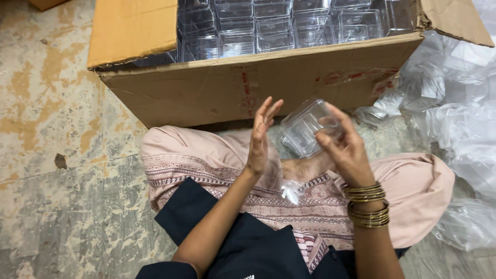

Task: The person sits on the floor next to a carton of clear plastic boxes, takes boxes out one at a time, wraps each in white plastic sheeting, and ties a white ribbon around the wrapped box. Wrapped boxes are set aside as they are finished.

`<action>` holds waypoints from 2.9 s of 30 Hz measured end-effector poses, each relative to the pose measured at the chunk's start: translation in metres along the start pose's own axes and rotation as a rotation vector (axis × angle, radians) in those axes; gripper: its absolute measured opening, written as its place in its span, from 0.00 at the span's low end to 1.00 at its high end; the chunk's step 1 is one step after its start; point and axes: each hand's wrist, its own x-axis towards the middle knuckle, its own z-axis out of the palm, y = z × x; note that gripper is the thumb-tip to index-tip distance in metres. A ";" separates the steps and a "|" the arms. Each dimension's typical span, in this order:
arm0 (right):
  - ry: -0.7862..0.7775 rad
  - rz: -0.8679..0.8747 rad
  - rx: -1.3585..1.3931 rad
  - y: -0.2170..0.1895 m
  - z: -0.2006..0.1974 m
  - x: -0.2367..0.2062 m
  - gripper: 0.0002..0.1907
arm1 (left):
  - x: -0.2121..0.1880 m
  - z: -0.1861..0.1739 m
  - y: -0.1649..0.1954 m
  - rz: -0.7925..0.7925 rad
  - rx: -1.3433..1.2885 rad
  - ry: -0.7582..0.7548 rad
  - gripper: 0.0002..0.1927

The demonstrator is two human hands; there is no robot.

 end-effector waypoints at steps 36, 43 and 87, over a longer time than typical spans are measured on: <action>0.212 0.015 0.100 0.108 -0.004 0.019 0.37 | 0.002 -0.029 -0.174 -0.614 0.061 -0.341 0.58; 0.177 0.335 -0.031 0.113 0.010 0.027 0.46 | 0.002 -0.021 -0.130 -0.607 -0.012 -0.237 0.54; 0.472 0.046 0.330 0.160 -0.036 0.025 0.27 | 0.158 0.011 0.073 0.734 1.029 -0.705 0.61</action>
